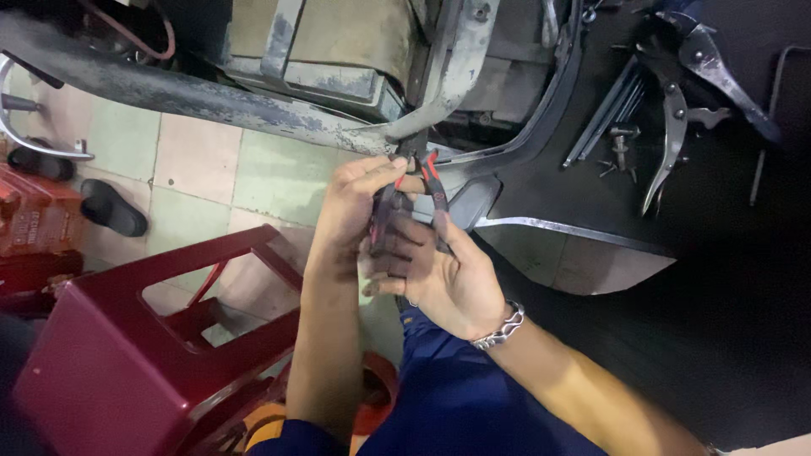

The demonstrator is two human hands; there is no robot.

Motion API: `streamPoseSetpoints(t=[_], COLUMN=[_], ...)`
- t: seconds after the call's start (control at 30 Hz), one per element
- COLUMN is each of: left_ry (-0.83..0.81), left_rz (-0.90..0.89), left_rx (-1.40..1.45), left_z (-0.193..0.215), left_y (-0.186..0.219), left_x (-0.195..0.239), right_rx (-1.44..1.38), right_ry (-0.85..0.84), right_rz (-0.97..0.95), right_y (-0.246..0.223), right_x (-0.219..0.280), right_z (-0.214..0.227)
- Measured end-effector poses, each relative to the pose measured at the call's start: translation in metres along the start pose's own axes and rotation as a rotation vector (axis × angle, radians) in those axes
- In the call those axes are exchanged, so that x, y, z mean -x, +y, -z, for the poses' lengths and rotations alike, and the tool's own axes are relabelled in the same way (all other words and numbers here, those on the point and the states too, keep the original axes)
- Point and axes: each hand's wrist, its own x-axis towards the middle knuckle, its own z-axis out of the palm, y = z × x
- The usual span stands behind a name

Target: The person uses pliers to strip the insulation from the ends of red and black wires located under the seat of a motorcycle. The hands repeatedly grip and pull the wire ends to expose the metal conductors.

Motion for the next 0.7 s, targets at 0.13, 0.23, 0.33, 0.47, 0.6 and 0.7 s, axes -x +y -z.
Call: streamPoseSetpoints(t=[0.13,0.23,0.33,0.47,0.6,0.7], left_ry=[0.066,-0.008,-0.014,0.040,0.074,-0.067], left_rz=[0.070,-0.134,-0.081,-0.174,-0.138,-0.034], left_rx=[0.030,0.065,0.208,0.276,0.401,0.378], left_z=[-0.011,-0.032,-0.048,-0.082,-0.088,-0.069], left_y=[-0.010,-0.027,-0.038,-0.061,-0.082,-0.099], left_x=[-0.001,-0.005,-0.012,-0.016,-0.001,0.033], right_rx=[-0.031,0.081,0.241,0.788,1.938,2.335], right_ry=[0.168,0.336,0.328,0.438,0.712,0.669], right_rz=[0.057,0.011,-0.106,-0.316,-0.597,0.182], right_y=[-0.006,-0.049,-0.109,-0.174,-0.178,-0.161], right_x=[0.010,0.023,0.034,0.028,0.023,0.003], right_z=[0.015,0.033,0.040,0.020,-0.019,-0.026])
